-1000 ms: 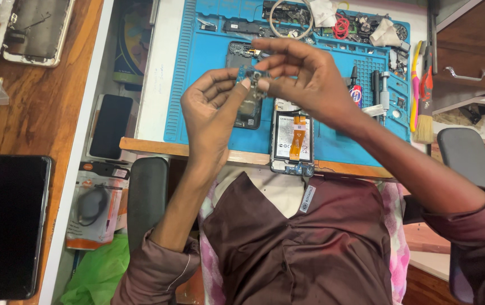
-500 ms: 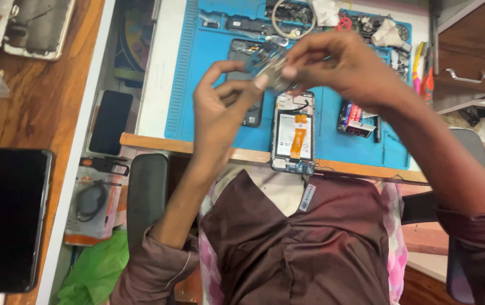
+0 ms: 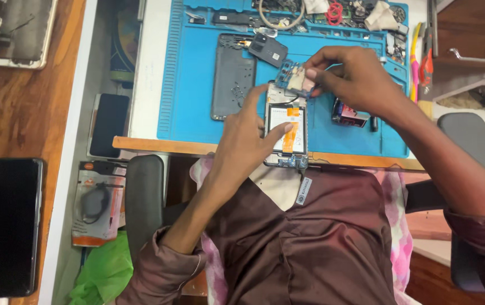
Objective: The person assembles a smartphone by hand, placing the battery into the chassis, connecting the display ribbon cable, and installing the motherboard. They then connect the camera module and other internal components before securing the assembly.
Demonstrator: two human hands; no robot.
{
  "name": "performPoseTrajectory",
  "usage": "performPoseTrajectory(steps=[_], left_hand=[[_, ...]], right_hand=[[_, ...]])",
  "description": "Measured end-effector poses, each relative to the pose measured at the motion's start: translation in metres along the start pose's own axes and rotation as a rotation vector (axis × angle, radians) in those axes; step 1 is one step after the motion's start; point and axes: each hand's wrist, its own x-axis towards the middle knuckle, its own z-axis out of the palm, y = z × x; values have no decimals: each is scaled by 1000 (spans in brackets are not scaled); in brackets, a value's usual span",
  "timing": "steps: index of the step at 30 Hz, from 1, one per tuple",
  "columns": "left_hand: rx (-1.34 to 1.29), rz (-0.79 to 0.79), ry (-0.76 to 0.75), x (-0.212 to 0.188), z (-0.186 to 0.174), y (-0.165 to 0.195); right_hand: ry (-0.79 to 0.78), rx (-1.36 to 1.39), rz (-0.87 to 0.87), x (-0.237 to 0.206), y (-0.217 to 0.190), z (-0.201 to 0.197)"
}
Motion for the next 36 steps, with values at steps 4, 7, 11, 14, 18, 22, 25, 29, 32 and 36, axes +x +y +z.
performPoseTrajectory(steps=[4,7,11,14,18,22,25,29,32,36], left_hand=[[-149,-139,-41,6,-8,-5],[-316,-153,-78,8,-10,-10],[-604,-215,-97,8,-5,-12],[-683,-186,-113,10,-4,-13],[-1006,-227,-166,9,0,-10],[-1105,-131,-200,6,5,-2],[-1124,-107,-306,4,3,6],[-1070,-38,-382,3,-3,14],[-1002,-8,-360,2,-4,16],[-984,16,-357,4,-4,13]], right_hand=[[-6,-54,-29,0,-4,3],[-4,14,-65,2,-4,0],[45,69,-171,1,-1,-10],[82,134,-229,-3,3,-19],[105,207,-282,-6,5,-23],[180,242,-327,-12,1,-19],[294,23,-436,-17,-5,-18],[318,-27,-529,-19,-9,-19],[299,39,-494,-21,-11,-18],[302,54,-553,-23,-14,-19]])
